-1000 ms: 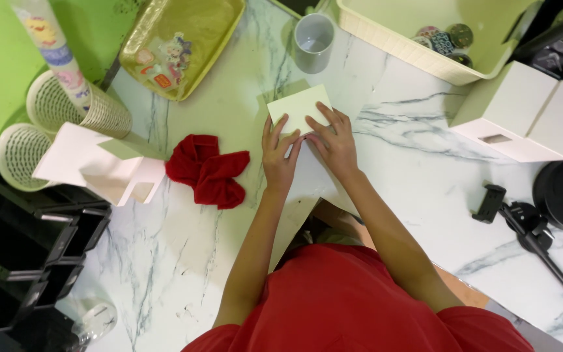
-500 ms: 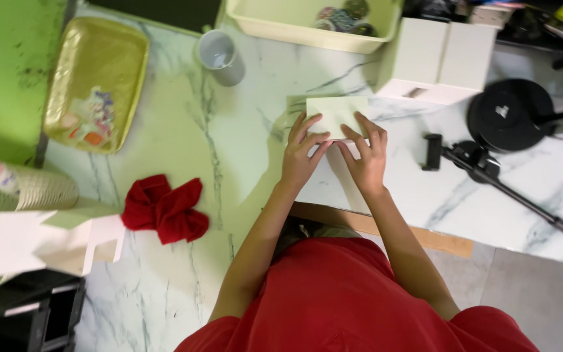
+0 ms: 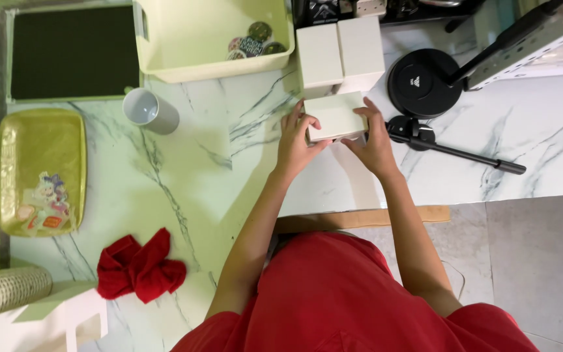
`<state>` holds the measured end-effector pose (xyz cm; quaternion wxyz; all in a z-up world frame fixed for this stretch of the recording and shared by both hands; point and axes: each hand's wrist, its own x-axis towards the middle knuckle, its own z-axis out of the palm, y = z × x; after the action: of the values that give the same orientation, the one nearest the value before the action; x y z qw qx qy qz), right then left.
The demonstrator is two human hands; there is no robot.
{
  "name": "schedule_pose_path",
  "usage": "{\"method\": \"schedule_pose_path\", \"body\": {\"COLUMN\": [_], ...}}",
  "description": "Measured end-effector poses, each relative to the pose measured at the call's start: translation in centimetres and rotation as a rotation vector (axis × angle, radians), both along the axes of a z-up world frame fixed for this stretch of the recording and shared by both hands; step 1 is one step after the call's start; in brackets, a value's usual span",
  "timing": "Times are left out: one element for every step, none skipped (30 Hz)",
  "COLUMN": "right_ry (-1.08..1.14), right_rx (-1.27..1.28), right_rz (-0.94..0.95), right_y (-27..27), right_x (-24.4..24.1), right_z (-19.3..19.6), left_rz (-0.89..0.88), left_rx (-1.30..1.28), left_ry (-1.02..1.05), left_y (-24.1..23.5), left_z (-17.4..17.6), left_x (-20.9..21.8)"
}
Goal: The person places mugs into cardboard boxes, closes the lids, and wipes the inside of a black plastic tray using a cloth.
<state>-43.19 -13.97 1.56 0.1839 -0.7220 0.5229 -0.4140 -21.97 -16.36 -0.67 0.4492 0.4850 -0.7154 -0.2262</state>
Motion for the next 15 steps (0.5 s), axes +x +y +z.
{"method": "schedule_pose_path", "body": {"right_ry": [-0.002, -0.005, -0.011, -0.017, 0.017, 0.052, 0.050, 0.068, 0.087, 0.085, 0.079, 0.073, 0.073, 0.065, 0.057], "right_rx": [-0.008, 0.014, 0.041, 0.038, 0.052, 0.065, 0.060, 0.049, 0.038, 0.034, 0.012, -0.010, -0.013, -0.042, -0.067], "right_rz": [-0.006, 0.008, 0.024, 0.022, 0.014, 0.007, 0.001, 0.002, 0.003, -0.001, 0.010, 0.020, 0.017, 0.014, 0.014], "right_y": [-0.3, -0.6, -0.8, -0.8, -0.9, -0.9, -0.7, -0.4, -0.3, 0.1, 0.2, 0.4, 0.1, -0.3, -0.5], "right_x": [-0.2, -0.3, -0.2, -0.2, -0.1, 0.0, 0.0, 0.1, 0.1, 0.3, 0.6, 1.0, 1.0, 1.1, 1.2], "right_z": [-0.1, -0.3, -0.6, -0.8, -1.0, -1.3, -0.9, -0.5, -0.1, 1.1, 2.3, 3.5, 4.5, 5.5, 6.5], "left_rz": [-0.006, -0.024, -0.038, -0.041, -0.049, -0.059, -0.064, -0.070, -0.076, -0.080, -0.073, -0.067, -0.070, -0.068, -0.064], "left_rx": [-0.008, 0.021, 0.054, 0.051, 0.048, 0.045, 0.040, 0.041, 0.042, 0.038, 0.028, 0.018, 0.015, -0.007, -0.026], "left_ry": [-0.002, 0.007, 0.013, 0.007, 0.023, 0.039, 0.037, 0.051, 0.066, 0.064, 0.076, 0.088, 0.089, 0.104, 0.121], "left_y": [-0.2, -0.4, -0.3, -0.3, -0.3, -0.3, -0.1, 0.1, 0.1, 0.5, 0.8, 1.0, 0.6, 0.1, -0.2], "left_z": [0.3, 0.6, 0.7, 0.9, 1.0, 1.2, 1.5, 1.7, 2.0, 3.2, 4.5, 5.7, 6.6, 7.5, 8.3], "left_x": [-0.1, -0.1, 0.1, 0.2, 0.4, 0.6, 0.7, 0.8, 0.9, 1.1, 1.4, 1.7, 1.8, 1.8, 1.9]}}
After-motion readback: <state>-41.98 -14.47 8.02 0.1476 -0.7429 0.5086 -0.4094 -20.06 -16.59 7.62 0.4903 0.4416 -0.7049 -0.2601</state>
